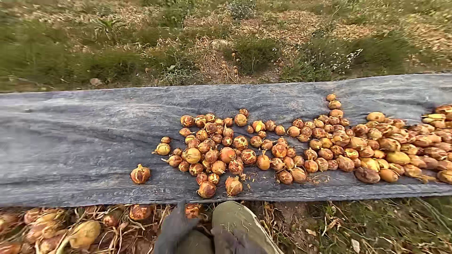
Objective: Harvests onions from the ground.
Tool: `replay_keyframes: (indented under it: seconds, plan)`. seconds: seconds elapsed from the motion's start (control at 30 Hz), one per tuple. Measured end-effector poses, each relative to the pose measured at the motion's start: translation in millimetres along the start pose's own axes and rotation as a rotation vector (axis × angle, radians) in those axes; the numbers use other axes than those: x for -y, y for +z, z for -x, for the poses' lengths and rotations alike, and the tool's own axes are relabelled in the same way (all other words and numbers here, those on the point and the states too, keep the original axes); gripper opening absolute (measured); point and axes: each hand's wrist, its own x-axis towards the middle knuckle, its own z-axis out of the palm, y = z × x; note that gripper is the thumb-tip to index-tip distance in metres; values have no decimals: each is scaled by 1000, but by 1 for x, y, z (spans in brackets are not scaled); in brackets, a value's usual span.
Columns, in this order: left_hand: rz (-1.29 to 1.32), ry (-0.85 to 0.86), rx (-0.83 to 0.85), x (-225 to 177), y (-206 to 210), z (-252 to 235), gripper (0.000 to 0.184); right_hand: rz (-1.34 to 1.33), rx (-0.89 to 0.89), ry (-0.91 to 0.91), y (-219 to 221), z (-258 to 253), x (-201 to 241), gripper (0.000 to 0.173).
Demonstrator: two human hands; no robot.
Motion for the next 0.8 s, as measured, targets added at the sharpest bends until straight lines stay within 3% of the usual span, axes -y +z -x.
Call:
replay_keyframes:
  seconds: [0.1, 0.2, 0.3, 0.4, 0.5, 0.6, 0.7, 0.73, 0.8]
  plan:
    - [611, 130, -218, 17, -38, 80, 95, 76, 54, -72, -2, -10, -7, 50]
    - [899, 318, -333, 5, -64, 150, 91, 197, 140, -140, 12, -20, 10, 55]
    - [781, 427, -357, -3, -64, 199, 100, 13, 222, -259, 41, -13, 18, 76]
    - [377, 482, -397, -6, -57, 234, 96, -223, 194, -258, 64, 4, 23, 63]
    - [277, 383, -287, 3, -54, 262, 95, -95, 222, -272, 67, 11, 17, 60]
    - [585, 247, -31, 19, -37, 276, 92, 369, 226, -653, 59, 12, 12, 50]
    - [1098, 116, 102, 21, -2, 283, 59, 598, 103, -1065, 58, -4, 14, 52]
    - [1217, 47, 99, 20, 8, 284, 49, 551, 77, -1088, 57, -7, 16, 53]
    - [1294, -87, 38, 16, 12, 284, 23, 301, 33, -918, 57, -9, 20, 49]
